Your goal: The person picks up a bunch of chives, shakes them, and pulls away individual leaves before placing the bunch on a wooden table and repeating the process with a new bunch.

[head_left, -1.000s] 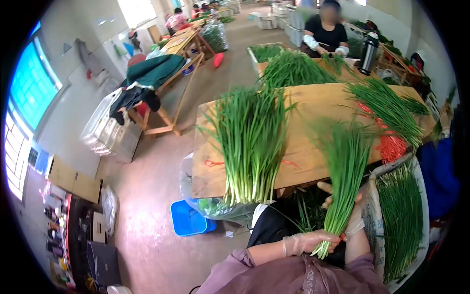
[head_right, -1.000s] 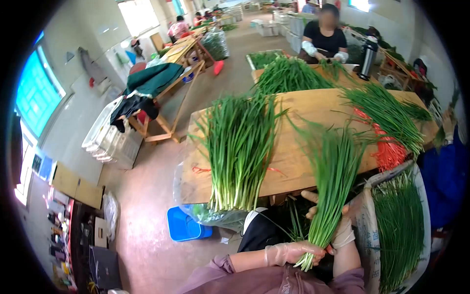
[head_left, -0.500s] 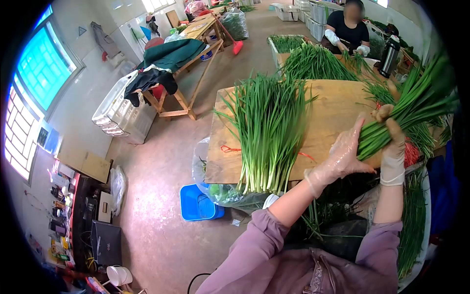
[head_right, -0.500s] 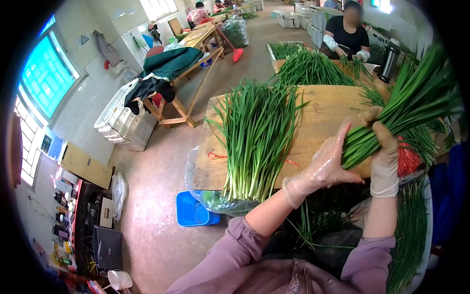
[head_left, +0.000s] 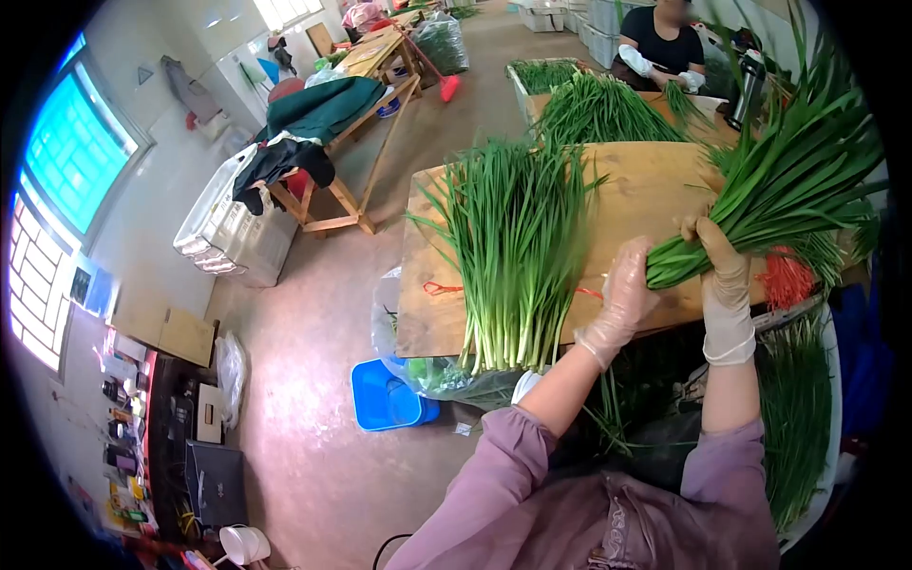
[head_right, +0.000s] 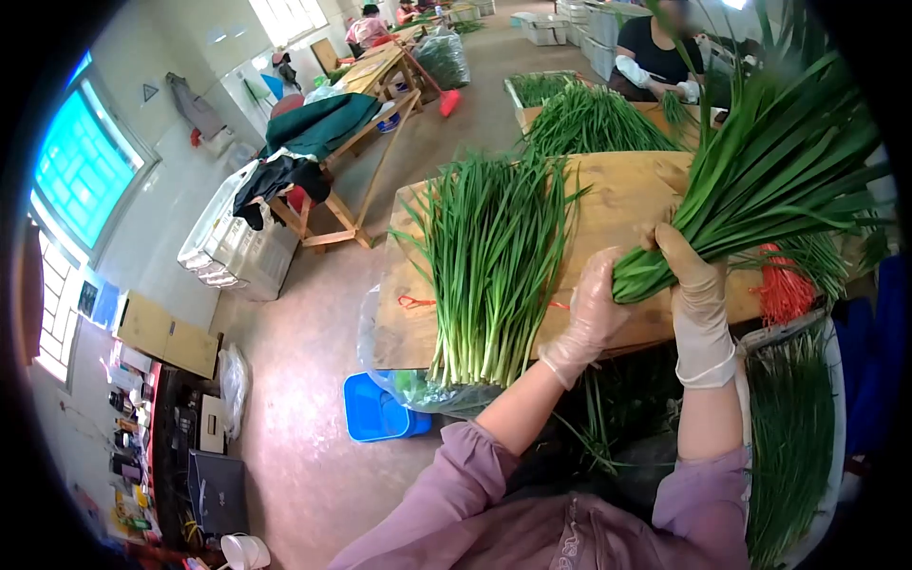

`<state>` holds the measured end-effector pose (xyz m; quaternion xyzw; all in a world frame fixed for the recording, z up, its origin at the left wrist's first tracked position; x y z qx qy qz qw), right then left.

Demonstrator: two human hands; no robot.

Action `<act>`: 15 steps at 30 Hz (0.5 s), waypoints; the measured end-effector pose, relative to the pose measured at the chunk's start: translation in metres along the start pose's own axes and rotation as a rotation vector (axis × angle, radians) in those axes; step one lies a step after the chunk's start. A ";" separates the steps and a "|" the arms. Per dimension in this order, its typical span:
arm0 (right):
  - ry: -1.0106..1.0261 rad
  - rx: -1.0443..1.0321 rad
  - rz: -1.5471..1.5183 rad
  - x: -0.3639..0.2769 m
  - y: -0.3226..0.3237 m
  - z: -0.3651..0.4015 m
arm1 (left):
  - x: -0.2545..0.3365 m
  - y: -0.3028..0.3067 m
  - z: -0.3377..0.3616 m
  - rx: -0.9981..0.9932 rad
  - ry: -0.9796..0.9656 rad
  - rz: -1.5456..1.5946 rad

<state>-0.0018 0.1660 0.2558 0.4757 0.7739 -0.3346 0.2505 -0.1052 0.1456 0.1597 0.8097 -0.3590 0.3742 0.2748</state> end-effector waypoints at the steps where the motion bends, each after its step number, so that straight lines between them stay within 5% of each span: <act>1: 0.015 -0.009 -0.018 -0.008 -0.009 -0.001 | -0.001 0.000 -0.001 -0.053 0.072 -0.009; 5: 0.029 -0.142 0.061 0.008 0.001 0.012 | -0.010 -0.009 0.012 -0.223 0.239 0.036; 10: 0.005 -0.047 0.085 0.027 0.014 0.030 | -0.039 -0.028 0.033 -0.377 0.363 0.089; 12: -0.149 -0.075 0.324 0.023 0.016 0.013 | -0.021 -0.018 0.025 -0.483 0.473 0.079; 15: -0.036 -0.141 0.316 -0.011 -0.004 -0.011 | -0.016 -0.023 0.018 -0.525 0.335 0.353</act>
Point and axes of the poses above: each hand's wrist, its own z-axis away from the middle knuckle, its own y-axis out of the back of the hand, x = y × z, the point moved 4 cm from there along -z, towards the middle knuckle, and after that the axes turned 15 degrees about y, right-handed, at the moved point
